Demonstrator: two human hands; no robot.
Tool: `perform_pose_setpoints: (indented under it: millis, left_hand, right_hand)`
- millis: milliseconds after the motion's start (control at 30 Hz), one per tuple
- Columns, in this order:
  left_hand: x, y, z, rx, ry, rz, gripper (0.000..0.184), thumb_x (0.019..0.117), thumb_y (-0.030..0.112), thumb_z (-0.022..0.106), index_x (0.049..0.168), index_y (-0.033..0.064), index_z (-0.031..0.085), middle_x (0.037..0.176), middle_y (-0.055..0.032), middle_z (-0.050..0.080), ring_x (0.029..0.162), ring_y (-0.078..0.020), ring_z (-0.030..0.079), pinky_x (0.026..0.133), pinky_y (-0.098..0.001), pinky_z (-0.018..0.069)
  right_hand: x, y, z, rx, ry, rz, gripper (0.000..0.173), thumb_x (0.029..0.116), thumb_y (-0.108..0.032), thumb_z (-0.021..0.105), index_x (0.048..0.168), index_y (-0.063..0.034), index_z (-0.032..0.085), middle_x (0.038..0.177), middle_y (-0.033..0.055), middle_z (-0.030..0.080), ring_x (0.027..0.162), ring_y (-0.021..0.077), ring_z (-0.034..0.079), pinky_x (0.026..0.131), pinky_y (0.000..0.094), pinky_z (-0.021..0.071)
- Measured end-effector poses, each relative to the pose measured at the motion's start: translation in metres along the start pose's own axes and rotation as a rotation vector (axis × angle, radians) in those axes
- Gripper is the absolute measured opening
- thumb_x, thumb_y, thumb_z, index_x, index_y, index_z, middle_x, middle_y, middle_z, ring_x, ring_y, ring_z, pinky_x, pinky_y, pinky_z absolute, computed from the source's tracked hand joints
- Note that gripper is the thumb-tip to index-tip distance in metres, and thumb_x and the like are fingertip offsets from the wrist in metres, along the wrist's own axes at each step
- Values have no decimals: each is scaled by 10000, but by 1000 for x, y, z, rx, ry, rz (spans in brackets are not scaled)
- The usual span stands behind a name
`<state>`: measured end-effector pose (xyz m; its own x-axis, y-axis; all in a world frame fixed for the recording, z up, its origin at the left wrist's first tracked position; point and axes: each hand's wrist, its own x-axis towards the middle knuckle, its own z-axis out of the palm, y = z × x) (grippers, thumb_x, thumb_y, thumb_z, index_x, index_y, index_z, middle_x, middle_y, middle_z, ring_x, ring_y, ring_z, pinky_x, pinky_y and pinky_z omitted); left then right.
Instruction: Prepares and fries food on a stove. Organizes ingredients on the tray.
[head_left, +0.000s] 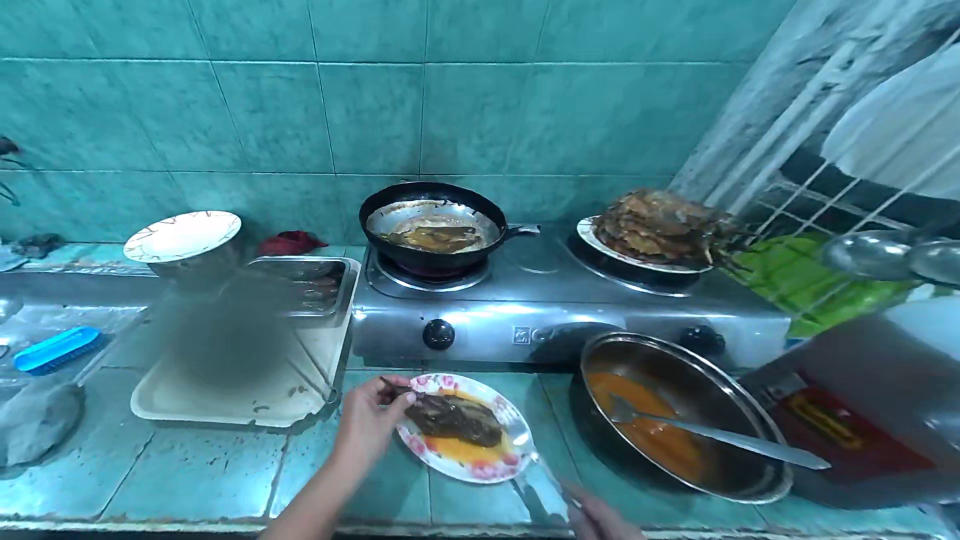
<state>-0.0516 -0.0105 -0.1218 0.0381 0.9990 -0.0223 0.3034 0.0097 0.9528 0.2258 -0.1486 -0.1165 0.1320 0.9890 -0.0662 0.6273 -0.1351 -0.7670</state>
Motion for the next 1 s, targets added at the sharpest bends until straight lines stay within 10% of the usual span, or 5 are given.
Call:
perform_pose_setpoints:
  millis: [333, 1000]
  left_hand:
    - [0, -22, -8, 165, -25, 56, 232, 996, 198, 659, 1178, 93, 756, 1136, -38, 747, 974, -84, 715, 874, -259, 587]
    - [6, -24, -6, 264, -75, 96, 204, 980, 212, 681, 1118, 107, 788, 1103, -70, 728, 1012, -104, 692, 922, -242, 555]
  right_hand:
    - [35, -78, 6, -566, -244, 167, 411, 1071, -157, 454, 1390, -280, 683, 1190, 161, 752, 1094, 419, 707, 918, 647, 518]
    - [68, -89, 19, -506, -260, 229, 393, 1068, -161, 488, 1372, -304, 692, 1263, 95, 734, 1182, 348, 675, 995, 590, 500]
